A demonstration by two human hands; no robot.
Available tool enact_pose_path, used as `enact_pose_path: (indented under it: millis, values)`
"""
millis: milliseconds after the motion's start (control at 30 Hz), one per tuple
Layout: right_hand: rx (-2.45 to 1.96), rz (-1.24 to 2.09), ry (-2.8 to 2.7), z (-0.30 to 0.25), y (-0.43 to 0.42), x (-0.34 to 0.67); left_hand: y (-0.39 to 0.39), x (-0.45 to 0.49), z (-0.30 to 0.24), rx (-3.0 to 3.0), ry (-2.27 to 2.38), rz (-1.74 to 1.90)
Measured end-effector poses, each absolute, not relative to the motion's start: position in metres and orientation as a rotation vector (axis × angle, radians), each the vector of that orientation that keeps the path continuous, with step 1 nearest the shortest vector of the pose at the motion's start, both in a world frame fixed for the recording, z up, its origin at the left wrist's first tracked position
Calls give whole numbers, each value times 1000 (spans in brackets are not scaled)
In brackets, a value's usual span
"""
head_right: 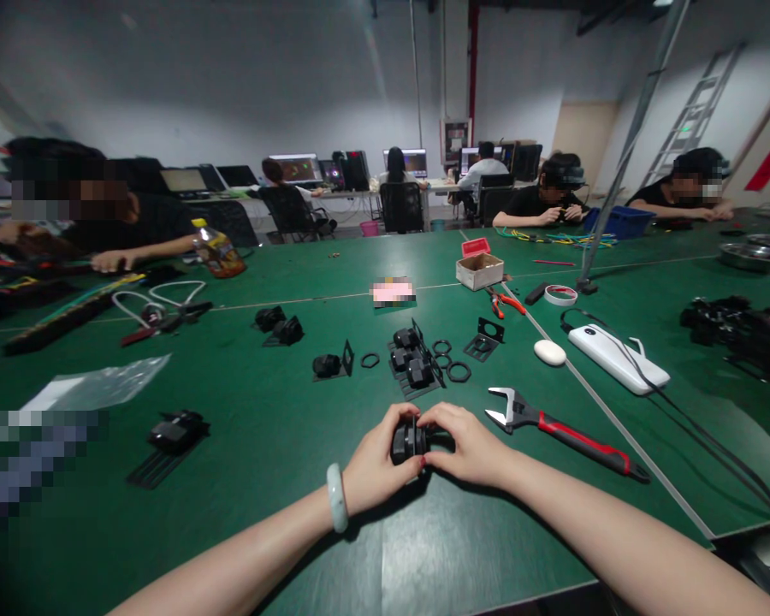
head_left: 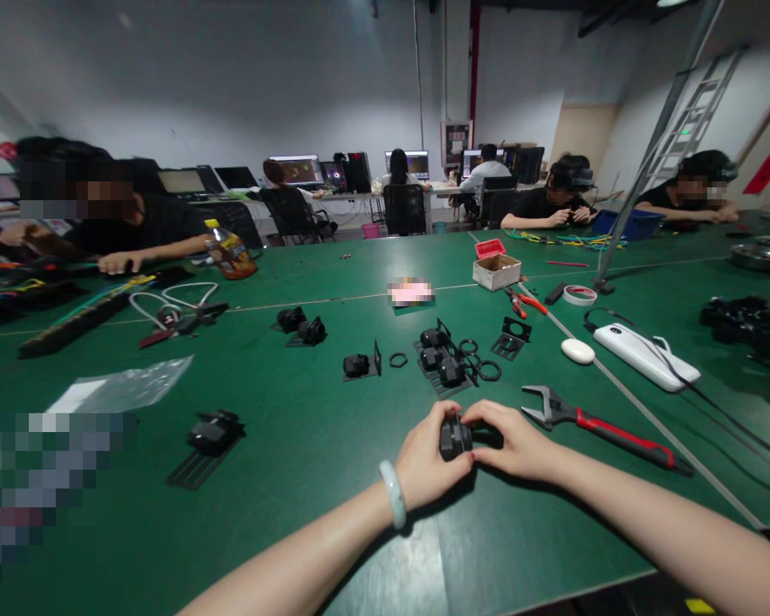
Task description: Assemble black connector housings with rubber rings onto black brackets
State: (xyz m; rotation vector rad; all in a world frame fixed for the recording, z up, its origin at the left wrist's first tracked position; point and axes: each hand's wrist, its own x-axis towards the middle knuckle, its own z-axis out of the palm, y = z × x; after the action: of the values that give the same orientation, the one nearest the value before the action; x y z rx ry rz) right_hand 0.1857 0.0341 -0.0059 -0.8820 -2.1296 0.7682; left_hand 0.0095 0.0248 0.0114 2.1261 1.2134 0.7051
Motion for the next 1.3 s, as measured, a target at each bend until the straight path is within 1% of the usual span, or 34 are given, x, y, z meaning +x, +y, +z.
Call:
enact_pose_path:
  millis: [1300]
  values:
    - [-975,728,-2195,-5,33,186,23,11,12,2117,1208,733]
